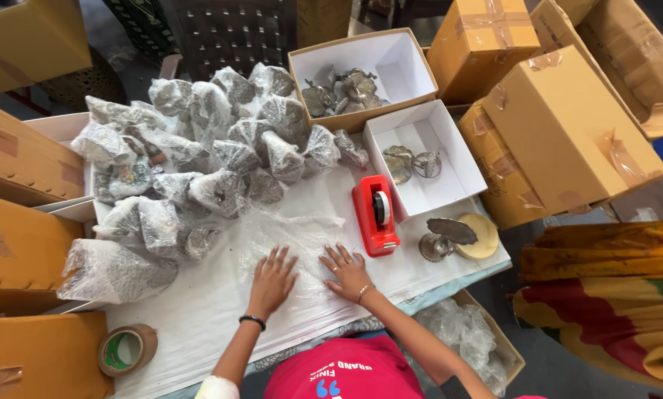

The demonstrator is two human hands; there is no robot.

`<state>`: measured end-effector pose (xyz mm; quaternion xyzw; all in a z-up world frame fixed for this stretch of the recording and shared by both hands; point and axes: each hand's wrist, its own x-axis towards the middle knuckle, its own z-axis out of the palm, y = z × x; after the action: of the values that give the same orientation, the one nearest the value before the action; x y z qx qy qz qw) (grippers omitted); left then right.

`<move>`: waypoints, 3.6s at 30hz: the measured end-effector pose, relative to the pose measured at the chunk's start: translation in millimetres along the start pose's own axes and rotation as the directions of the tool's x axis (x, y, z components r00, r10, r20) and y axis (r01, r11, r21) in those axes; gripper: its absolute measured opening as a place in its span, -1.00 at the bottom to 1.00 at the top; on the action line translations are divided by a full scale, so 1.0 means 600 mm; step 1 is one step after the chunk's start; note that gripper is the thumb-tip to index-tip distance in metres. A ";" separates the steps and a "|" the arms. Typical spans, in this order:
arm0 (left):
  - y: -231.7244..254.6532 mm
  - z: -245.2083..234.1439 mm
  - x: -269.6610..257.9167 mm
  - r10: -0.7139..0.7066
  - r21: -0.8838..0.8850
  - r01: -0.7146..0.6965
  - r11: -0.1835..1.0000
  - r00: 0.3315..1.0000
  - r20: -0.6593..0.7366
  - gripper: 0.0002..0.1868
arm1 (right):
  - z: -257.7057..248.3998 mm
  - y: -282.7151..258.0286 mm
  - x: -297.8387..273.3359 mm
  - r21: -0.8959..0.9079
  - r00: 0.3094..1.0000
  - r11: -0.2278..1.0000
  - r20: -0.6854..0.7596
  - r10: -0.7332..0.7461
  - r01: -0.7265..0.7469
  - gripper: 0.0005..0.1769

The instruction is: The person wraps silver decorative items in bubble wrap using their hands. They place the wrapped items on a table covered with a white cloth, surrounded by cardboard boxes and other wrapped packages.

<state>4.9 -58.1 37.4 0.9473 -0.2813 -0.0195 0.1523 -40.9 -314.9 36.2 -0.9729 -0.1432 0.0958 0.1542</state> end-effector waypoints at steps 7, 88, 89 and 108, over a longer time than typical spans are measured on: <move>0.052 0.058 -0.040 -0.068 0.062 0.079 0.995 0.982 -0.174 -0.37 | -0.103 0.024 0.027 0.285 0.997 0.956 -0.034 -0.068 0.075 -0.38; 0.105 0.020 -0.104 -0.481 0.071 0.477 0.876 0.860 0.171 0.24 | 0.022 0.004 0.227 0.014 0.947 0.961 0.165 -0.276 0.277 -0.83; 0.100 0.012 -0.112 -0.472 0.071 0.468 0.881 0.856 0.211 0.25 | 0.020 0.011 0.222 0.030 0.963 0.972 0.126 -0.236 0.234 -0.84; 0.024 0.020 -0.199 -0.266 0.078 0.258 0.963 0.956 0.123 0.22 | -0.045 -0.046 0.209 0.003 0.798 0.808 0.149 -0.583 0.590 -0.83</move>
<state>-104.9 -8.6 24.3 0.9770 -0.1631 -0.0939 0.1003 76.2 -258.6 52.6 -0.8746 -0.4498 0.1094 0.1444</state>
